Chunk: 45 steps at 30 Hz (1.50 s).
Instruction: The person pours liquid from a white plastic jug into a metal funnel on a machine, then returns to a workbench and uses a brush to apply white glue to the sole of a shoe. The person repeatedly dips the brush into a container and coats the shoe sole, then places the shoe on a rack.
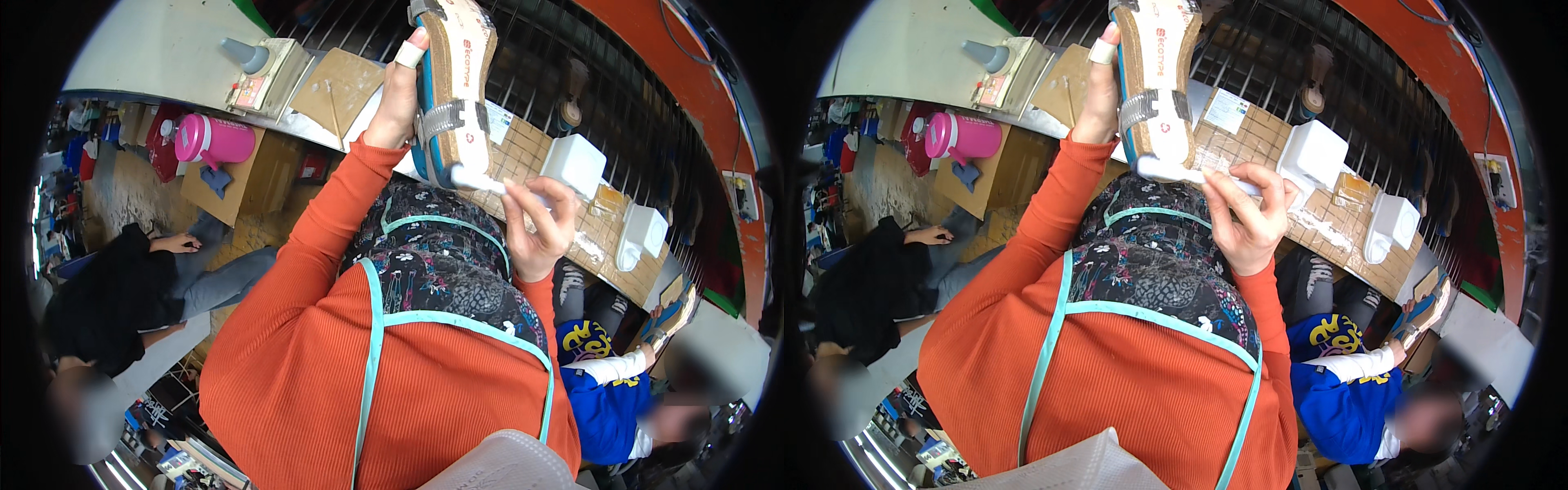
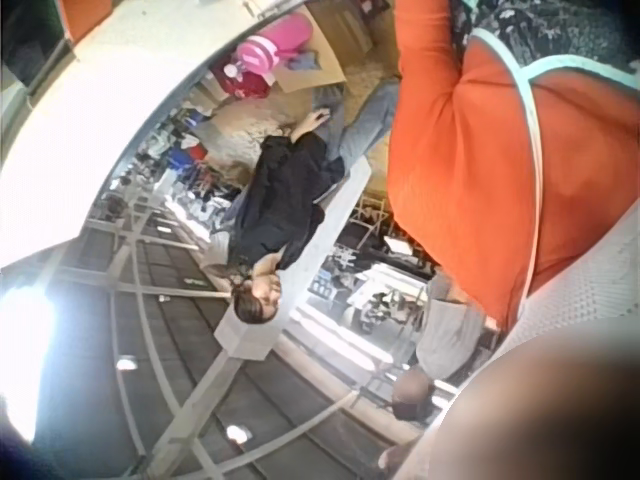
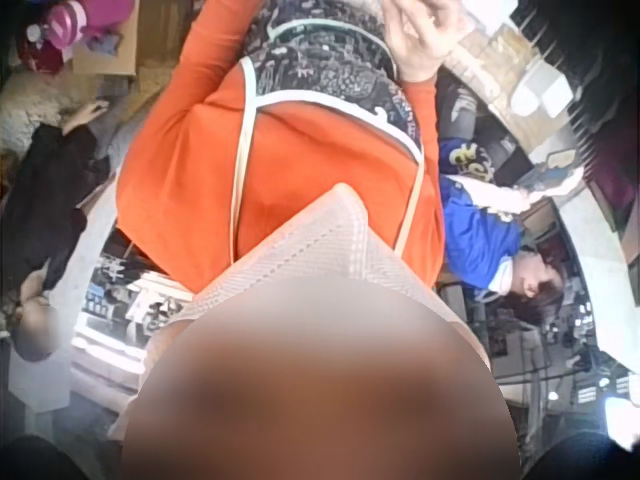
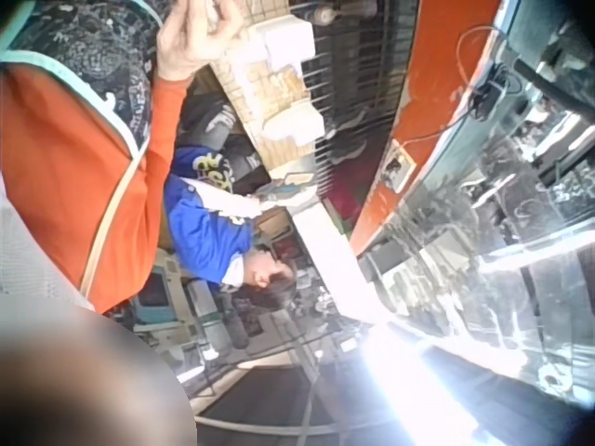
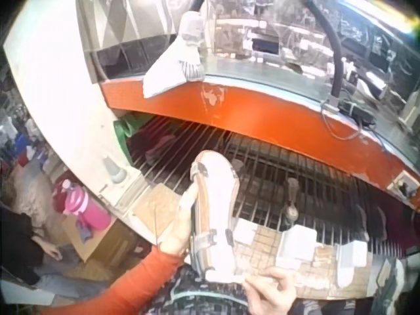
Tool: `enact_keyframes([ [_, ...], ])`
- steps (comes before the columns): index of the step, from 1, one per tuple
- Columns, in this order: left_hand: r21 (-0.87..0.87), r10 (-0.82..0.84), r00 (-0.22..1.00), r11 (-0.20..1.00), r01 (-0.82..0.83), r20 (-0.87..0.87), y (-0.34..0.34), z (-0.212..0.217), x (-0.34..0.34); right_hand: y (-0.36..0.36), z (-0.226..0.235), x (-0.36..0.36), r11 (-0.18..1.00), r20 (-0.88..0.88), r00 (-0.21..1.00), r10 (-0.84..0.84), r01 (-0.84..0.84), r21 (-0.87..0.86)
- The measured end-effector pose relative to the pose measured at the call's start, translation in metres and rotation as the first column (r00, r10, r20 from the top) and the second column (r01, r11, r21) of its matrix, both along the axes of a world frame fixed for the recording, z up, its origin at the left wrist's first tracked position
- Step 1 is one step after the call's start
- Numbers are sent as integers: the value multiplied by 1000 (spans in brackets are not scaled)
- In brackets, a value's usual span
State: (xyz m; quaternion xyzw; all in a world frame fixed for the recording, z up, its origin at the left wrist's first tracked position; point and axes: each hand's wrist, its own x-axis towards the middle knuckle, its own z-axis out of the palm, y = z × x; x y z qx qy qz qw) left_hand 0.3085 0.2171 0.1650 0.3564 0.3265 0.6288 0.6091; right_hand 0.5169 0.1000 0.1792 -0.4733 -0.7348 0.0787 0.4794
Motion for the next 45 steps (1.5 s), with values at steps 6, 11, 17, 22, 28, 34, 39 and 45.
enact_keyframes([
  [6,-11,-105,992,994,106,75,10,-2,-8,-4,1,-1,990,86,990,-115,107,95],
  [11,-7,-248,962,968,250,113,13,-7,-6,2,7,-5,994,1,1000,-10,10,112],
  [17,-75,-260,955,959,273,145,16,-10,-2,3,17,-9,976,224,973,59,-103,191],
  [22,-133,-320,910,922,363,263,14,-14,3,16,17,-13,983,157,983,-91,63,173],
  [28,-120,-407,840,872,474,359,10,-8,1,0,16,-15,976,235,970,59,-106,192],
  [34,-149,-408,839,862,484,359,-2,-6,-1,9,1,-19,988,133,991,-27,6,154],
  [39,-114,-439,781,837,535,445,10,-24,-3,4,-5,-21,974,101,986,134,-150,171],
  [45,21,-523,521,719,695,675,16,-40,-6,13,-7,-20,988,116,991,68,-84,133],
])
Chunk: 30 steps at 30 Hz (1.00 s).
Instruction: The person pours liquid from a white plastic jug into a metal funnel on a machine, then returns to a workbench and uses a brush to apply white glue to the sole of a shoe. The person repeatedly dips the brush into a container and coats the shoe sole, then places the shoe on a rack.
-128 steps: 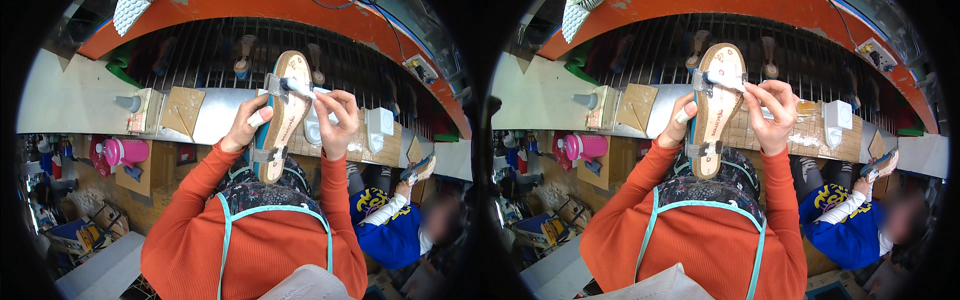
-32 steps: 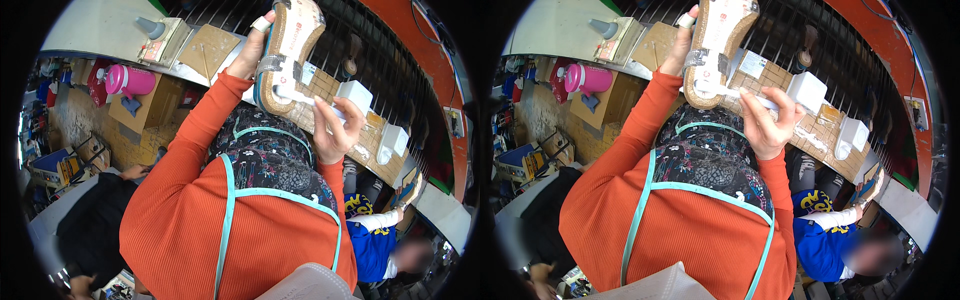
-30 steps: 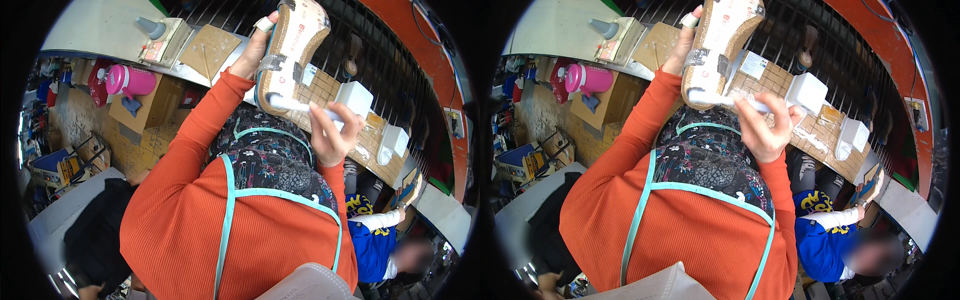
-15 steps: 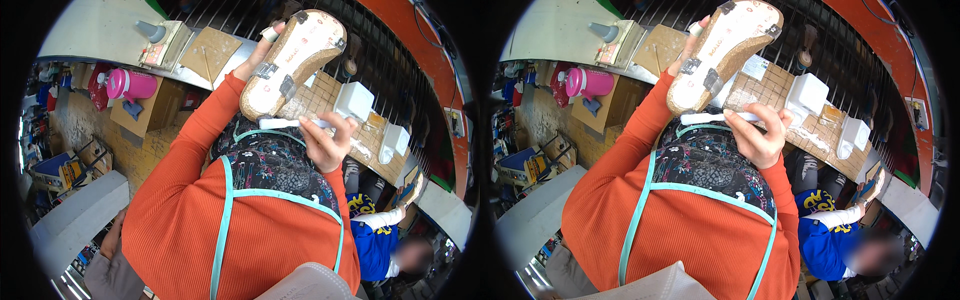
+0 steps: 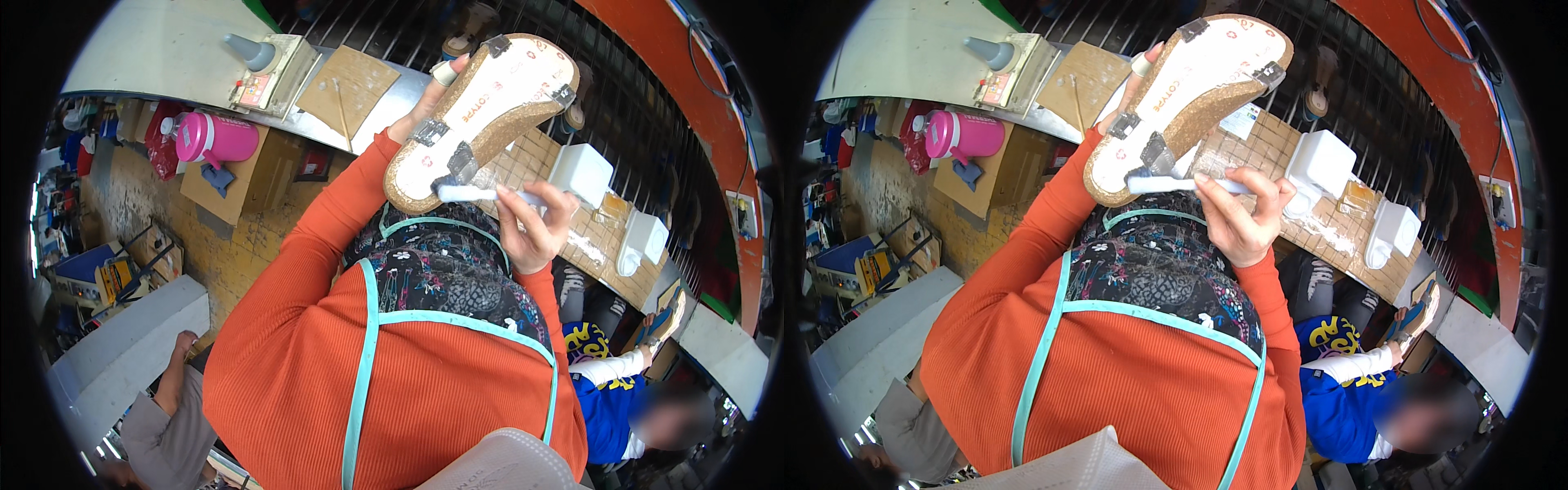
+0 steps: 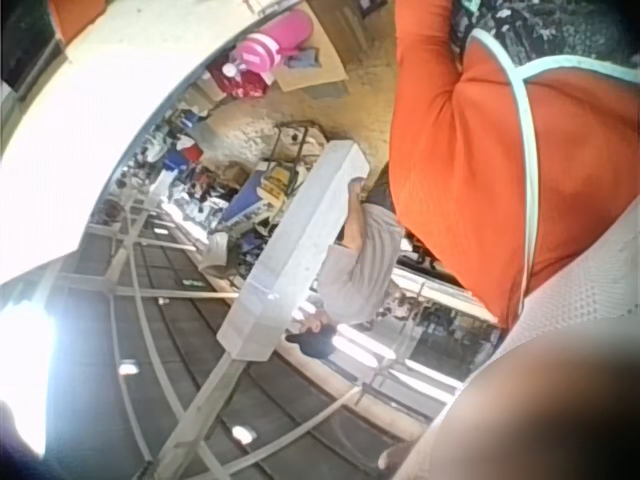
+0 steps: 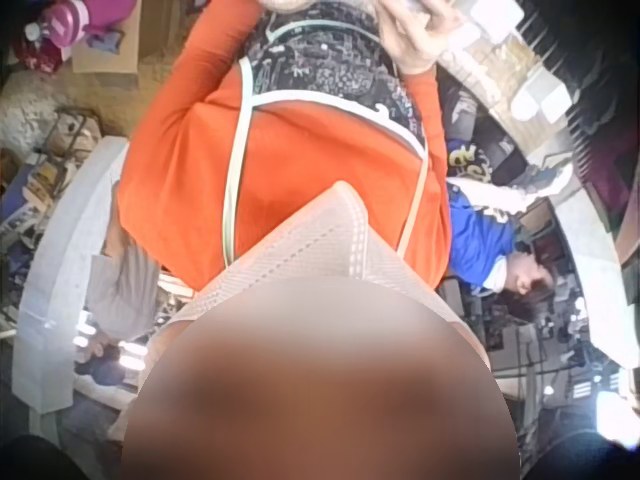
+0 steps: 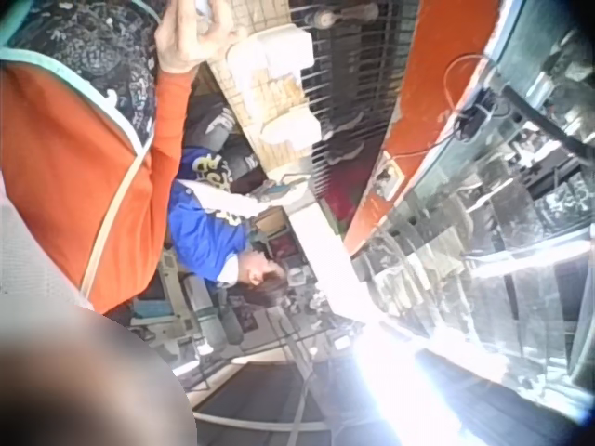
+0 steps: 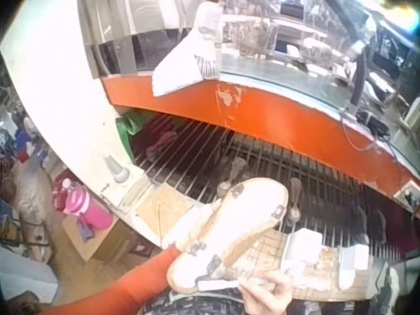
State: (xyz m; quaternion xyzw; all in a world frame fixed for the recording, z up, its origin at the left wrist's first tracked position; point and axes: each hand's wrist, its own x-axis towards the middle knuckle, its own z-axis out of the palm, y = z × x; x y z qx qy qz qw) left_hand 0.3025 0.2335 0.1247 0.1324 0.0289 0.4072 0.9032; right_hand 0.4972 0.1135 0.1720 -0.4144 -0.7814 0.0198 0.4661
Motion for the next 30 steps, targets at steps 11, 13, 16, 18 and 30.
enact_keyframes([
  [11,145,204,806,978,-148,-555,-19,33,-14,56,30,11,930,-122,943,-310,273,-247],
  [13,82,113,784,993,-79,-611,-18,30,-21,74,33,18,911,-9,928,-373,365,-191],
  [16,125,139,741,989,-75,-657,-19,21,-28,95,24,15,874,67,886,-459,464,-146],
  [18,90,153,760,988,-124,-632,-19,12,-29,96,12,3,868,147,861,-487,496,-32],
  [30,-285,215,871,887,-363,-441,73,-127,-106,195,-132,-44,509,-157,918,-365,55,-859],
])
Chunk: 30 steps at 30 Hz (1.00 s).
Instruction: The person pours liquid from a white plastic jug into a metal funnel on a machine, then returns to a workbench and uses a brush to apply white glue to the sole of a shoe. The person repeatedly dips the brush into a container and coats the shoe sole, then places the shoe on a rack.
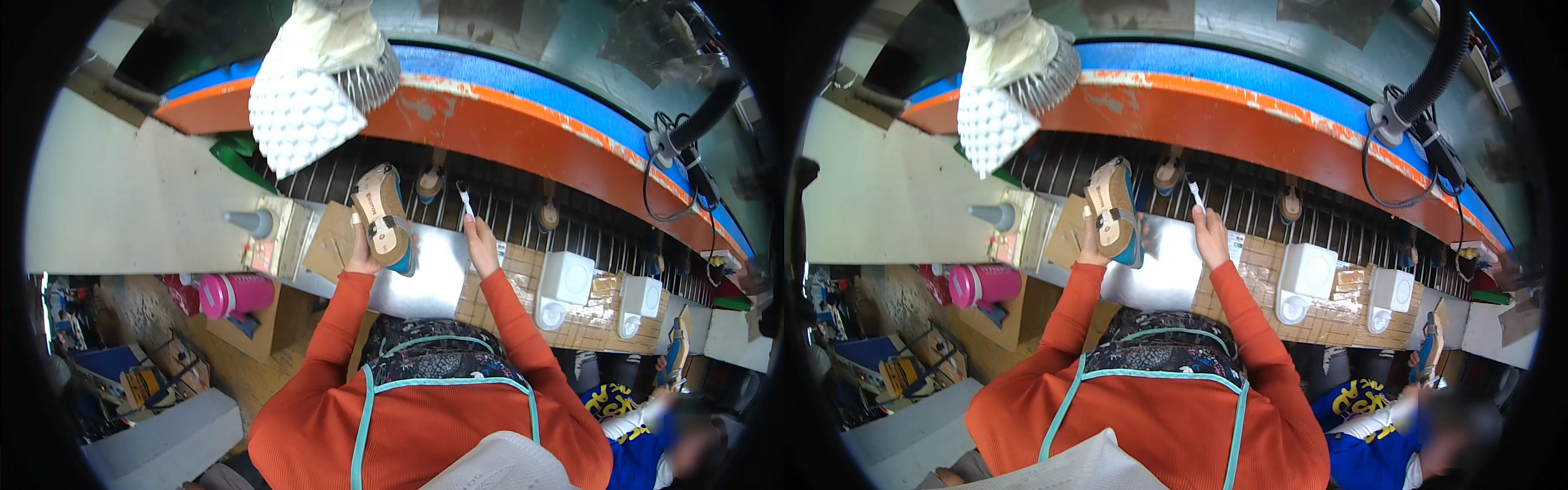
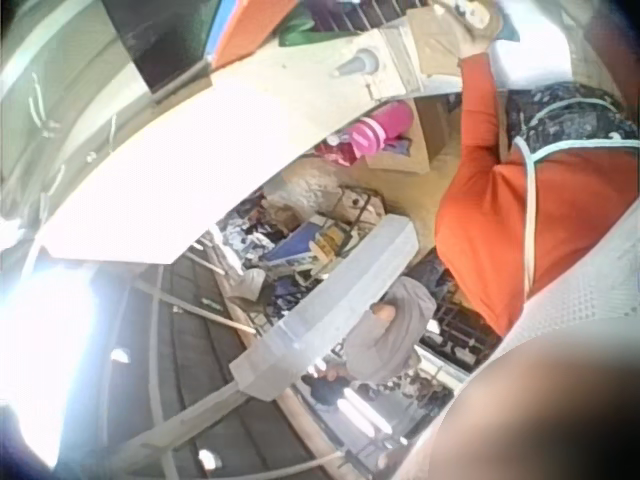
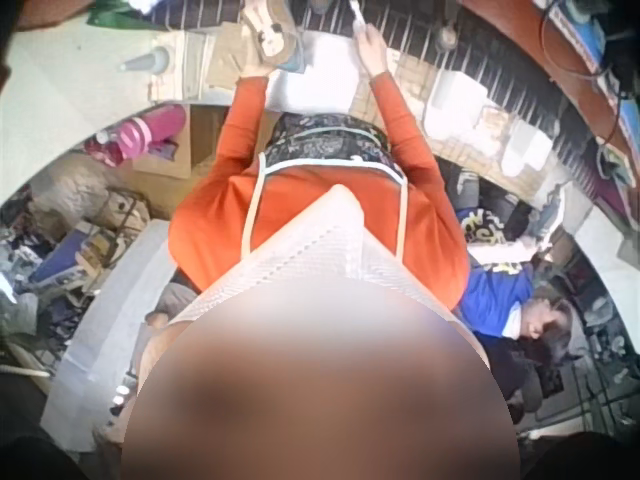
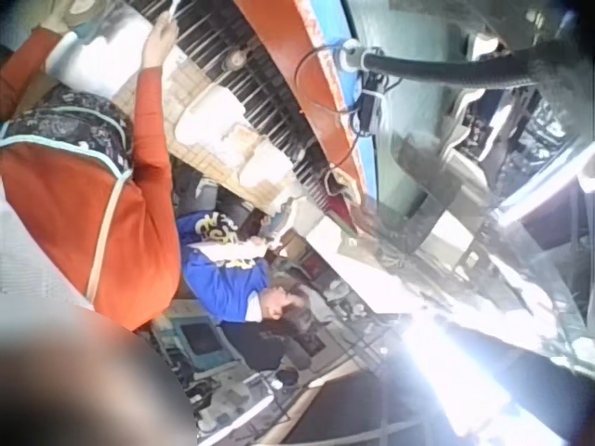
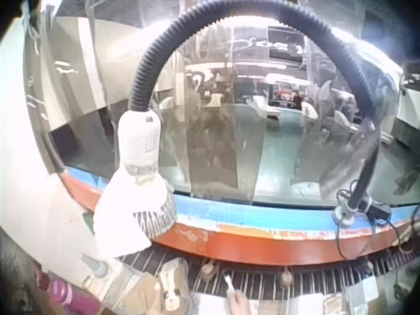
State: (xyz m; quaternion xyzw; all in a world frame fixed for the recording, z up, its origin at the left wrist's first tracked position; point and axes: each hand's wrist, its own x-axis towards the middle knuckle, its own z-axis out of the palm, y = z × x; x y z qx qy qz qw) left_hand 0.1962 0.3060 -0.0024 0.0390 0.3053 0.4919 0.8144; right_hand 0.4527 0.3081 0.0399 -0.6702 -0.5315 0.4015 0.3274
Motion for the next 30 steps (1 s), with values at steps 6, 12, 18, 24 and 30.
enact_keyframes([
  [6,68,-99,979,991,112,-176,124,-78,-79,86,-71,-63,999,268,963,-8,-6,49],
  [12,-174,27,991,985,-4,132,204,-92,-123,122,-83,-102,991,486,871,76,-11,-136],
  [18,-291,255,935,940,-180,247,198,-115,-143,113,-84,-21,993,685,719,-115,65,98],
  [24,-170,413,890,879,-445,-191,226,-135,-121,104,-84,145,790,869,434,-238,607,-88],
  [30,-642,589,803,651,-406,89,204,-108,-102,87,-68,178,882,713,687,-140,414,-225],
])
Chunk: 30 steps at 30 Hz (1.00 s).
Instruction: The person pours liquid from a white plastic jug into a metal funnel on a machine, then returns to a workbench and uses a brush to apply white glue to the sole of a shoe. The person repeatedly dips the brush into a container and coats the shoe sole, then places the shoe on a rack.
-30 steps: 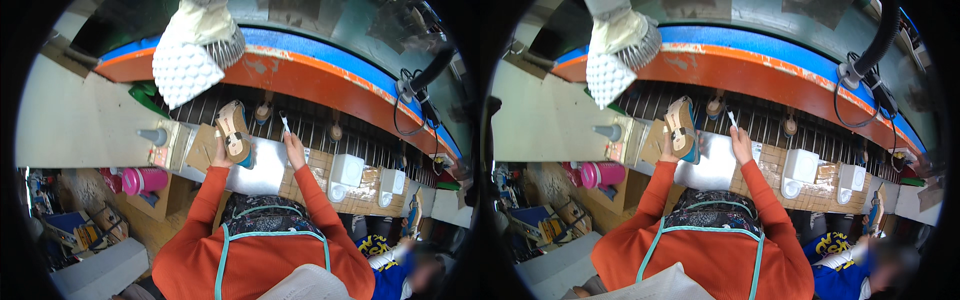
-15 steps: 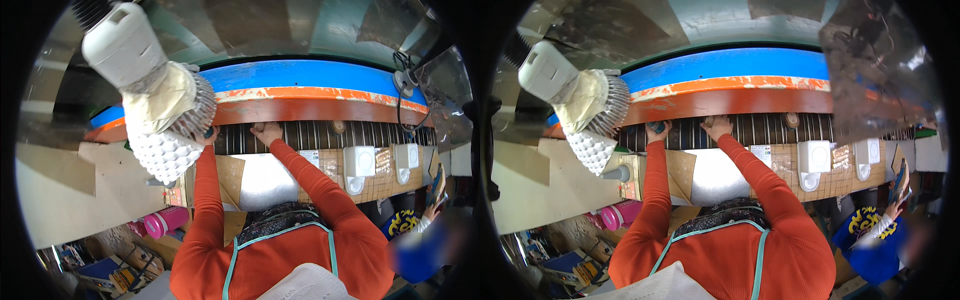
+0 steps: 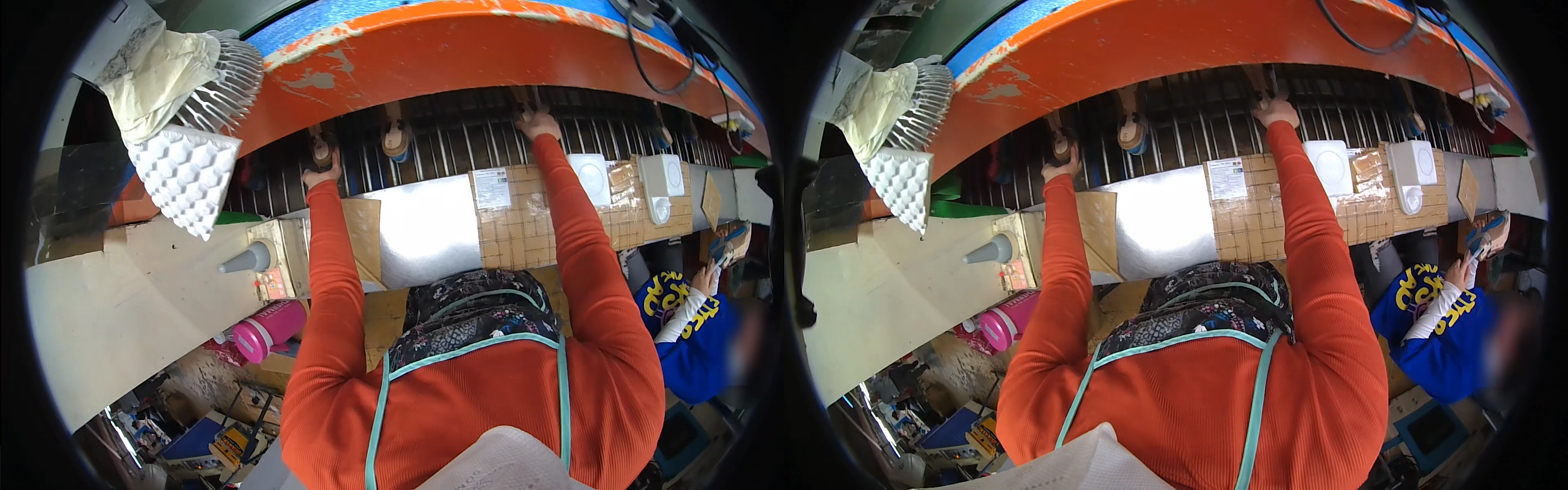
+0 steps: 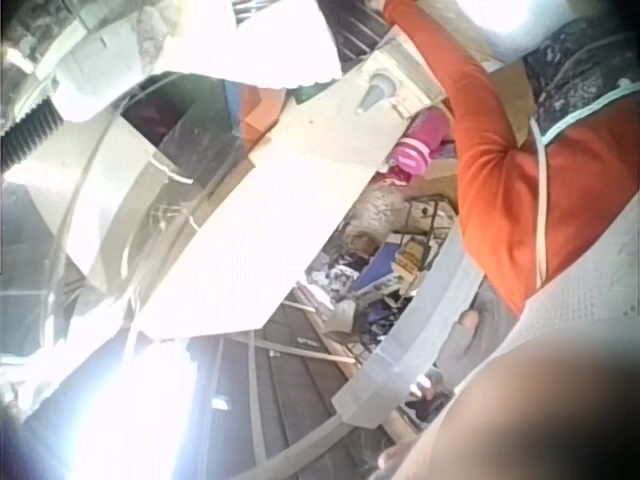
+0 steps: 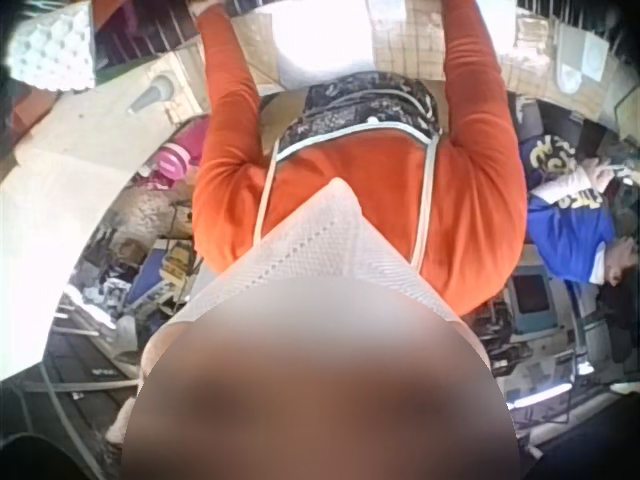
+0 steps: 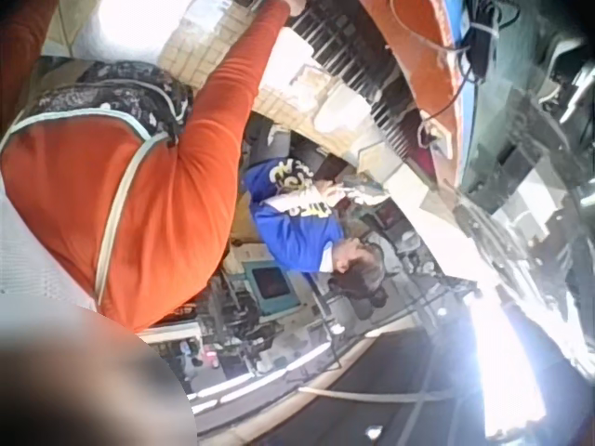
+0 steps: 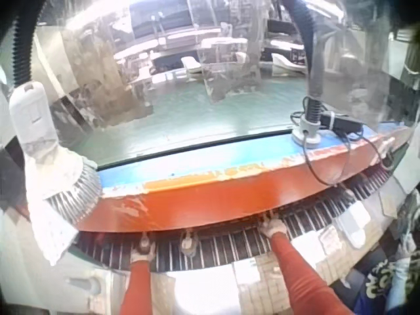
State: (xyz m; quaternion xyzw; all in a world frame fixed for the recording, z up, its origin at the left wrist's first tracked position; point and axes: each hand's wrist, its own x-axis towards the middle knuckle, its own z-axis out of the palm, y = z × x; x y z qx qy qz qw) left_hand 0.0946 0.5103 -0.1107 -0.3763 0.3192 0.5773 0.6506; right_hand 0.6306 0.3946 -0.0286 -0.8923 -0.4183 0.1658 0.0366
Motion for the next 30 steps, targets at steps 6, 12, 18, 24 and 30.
enact_keyframes([
  [6,202,-176,739,897,392,-651,-95,68,106,-28,97,-8,975,-147,988,37,-4,220],
  [12,677,-735,497,69,732,-462,-209,142,247,-153,160,-26,816,-625,719,305,141,561],
  [18,824,-774,496,-59,563,-394,-290,177,285,-278,165,-24,734,-544,698,466,38,678],
  [24,612,-514,518,-18,790,-684,-345,198,271,-366,111,24,767,-363,917,167,110,632],
  [30,588,208,556,158,793,-805,-354,246,267,-384,49,37,828,93,996,4,-56,558],
])
